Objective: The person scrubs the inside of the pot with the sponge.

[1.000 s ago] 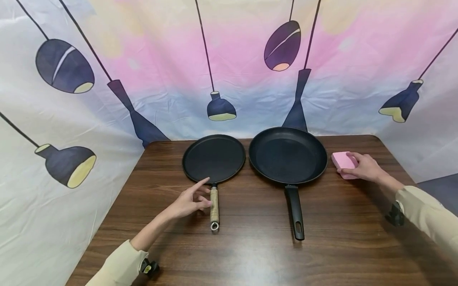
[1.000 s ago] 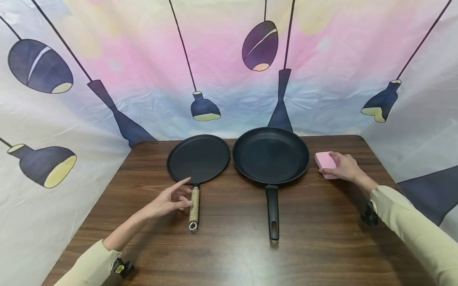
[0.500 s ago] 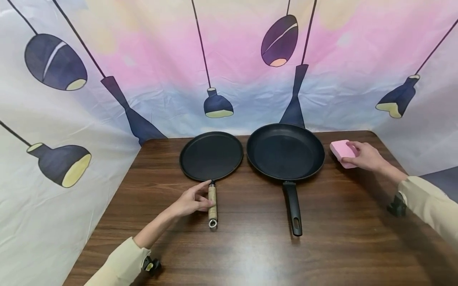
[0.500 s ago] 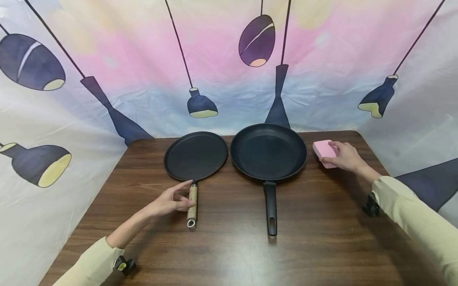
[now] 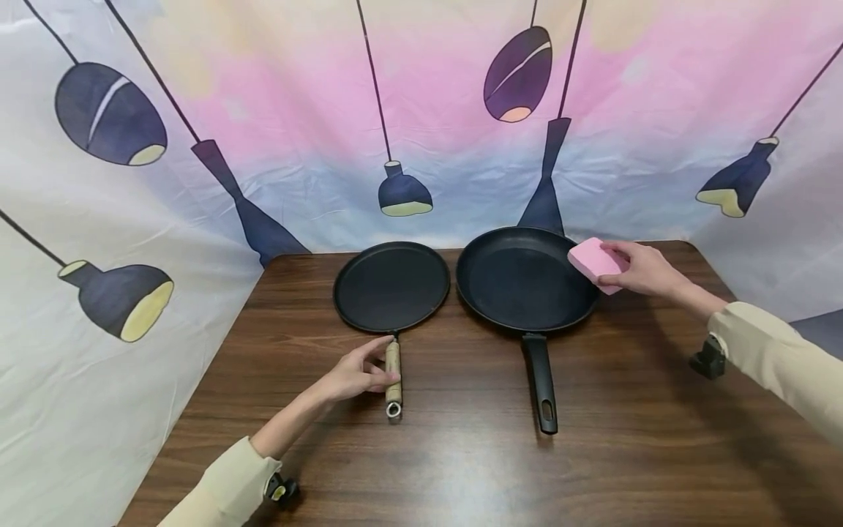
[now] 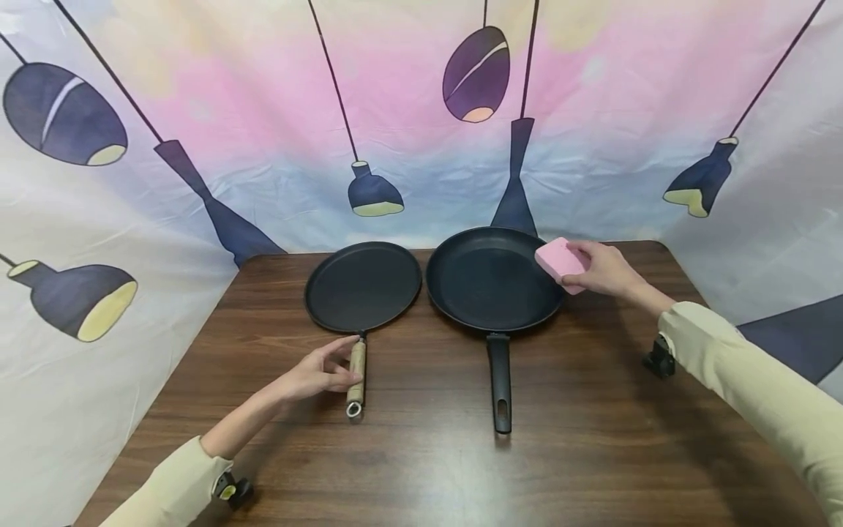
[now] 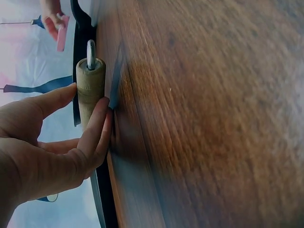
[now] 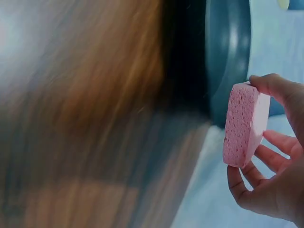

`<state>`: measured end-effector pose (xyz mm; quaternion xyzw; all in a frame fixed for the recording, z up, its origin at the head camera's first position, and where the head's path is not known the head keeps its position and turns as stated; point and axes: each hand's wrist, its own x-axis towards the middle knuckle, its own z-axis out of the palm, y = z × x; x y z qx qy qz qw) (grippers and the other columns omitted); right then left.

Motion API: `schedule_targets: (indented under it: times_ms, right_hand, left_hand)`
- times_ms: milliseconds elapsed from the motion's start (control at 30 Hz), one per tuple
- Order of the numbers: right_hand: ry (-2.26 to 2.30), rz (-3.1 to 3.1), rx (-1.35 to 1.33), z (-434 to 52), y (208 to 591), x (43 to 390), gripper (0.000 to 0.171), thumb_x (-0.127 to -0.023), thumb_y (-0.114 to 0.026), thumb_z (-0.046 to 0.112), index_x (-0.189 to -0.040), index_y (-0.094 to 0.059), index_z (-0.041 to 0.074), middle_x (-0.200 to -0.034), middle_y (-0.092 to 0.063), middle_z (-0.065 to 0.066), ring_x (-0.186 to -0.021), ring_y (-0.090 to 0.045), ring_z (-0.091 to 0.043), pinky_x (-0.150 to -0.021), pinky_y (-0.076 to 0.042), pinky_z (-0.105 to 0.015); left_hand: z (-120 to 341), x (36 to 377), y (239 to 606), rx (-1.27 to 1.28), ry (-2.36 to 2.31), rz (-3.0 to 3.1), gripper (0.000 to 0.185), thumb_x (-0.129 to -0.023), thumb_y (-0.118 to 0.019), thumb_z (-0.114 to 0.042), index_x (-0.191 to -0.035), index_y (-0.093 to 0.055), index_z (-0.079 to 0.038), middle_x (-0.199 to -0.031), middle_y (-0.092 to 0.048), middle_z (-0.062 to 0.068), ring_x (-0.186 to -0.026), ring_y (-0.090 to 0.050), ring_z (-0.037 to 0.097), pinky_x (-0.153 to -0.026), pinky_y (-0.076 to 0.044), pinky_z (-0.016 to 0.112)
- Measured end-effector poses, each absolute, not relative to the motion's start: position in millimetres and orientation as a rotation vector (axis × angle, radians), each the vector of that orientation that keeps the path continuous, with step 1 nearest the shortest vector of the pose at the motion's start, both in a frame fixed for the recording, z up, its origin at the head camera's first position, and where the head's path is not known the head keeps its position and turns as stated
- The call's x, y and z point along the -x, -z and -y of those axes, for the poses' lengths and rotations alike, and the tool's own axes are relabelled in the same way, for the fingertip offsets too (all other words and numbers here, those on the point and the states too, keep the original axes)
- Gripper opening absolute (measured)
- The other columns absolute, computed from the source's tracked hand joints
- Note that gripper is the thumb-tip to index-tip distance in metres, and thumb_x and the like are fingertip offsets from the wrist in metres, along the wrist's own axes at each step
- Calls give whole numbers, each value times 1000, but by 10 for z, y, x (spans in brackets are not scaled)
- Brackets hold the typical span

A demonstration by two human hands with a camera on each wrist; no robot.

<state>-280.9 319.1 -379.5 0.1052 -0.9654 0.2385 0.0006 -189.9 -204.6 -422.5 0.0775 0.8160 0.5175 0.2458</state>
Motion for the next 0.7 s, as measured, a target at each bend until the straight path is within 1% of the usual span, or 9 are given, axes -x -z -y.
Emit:
schedule_targets:
  times_ms: [100,200,367,433,533,700]
  right_hand:
    - [-770,3029,-380,-3022,3711,2814,77,-89,-81,27,-147,-45,-9,-143,-47,-38,-115,-51,-47,-99,-48,-64]
    - [-775,3011,-472,-2840,3641,2846,75,-88,-82,28,-146,-48,-7,-141,-53,-34,-112,-54,-42,-93,-50,-56]
    - [-782,2968,-613,-2516,3557,2915,70,-86,-83,24,-142,-53,-5,-128,-62,-29,-101,-57,-36,-82,-49,-43]
    - [-787,2951,-659,-2363,3543,2958,67,-85,-83,22,-140,-55,-4,-125,-64,-28,-98,-58,-35,-79,-48,-40]
    - [-791,2927,-731,-2132,3549,3037,67,-84,-83,21,-141,-56,-3,-128,-64,-27,-99,-58,-34,-78,-46,-37]
    - [-849,2882,-845,-1684,3541,3100,68,-82,-83,20,-141,-57,0,-136,-62,-26,-102,-59,-34,-79,-45,-36]
  left_hand:
    - [2036,1896,4232,-222,-1402,-2246,84,-93,-76,-12,-160,-28,-3,-145,-41,31,-97,-68,15,-86,-64,33]
    - [2041,1894,4244,-213,-1399,-2259,86,-91,-78,-14,-160,-28,-4,-143,-42,29,-94,-69,14,-85,-64,34]
    - [2035,1916,4239,-221,-1360,-2296,89,-89,-81,-15,-160,-29,-5,-139,-45,27,-90,-70,12,-81,-65,34]
    - [2029,1920,4229,-220,-1345,-2312,90,-88,-82,-15,-160,-29,-5,-138,-46,26,-89,-70,11,-80,-65,34]
    - [2022,1916,4220,-219,-1328,-2322,91,-88,-82,-15,-160,-27,-4,-137,-46,26,-90,-69,11,-80,-65,33]
    - [2010,1886,4239,-183,-1363,-2288,93,-87,-82,-12,-160,-25,-3,-138,-44,25,-91,-69,12,-81,-65,33]
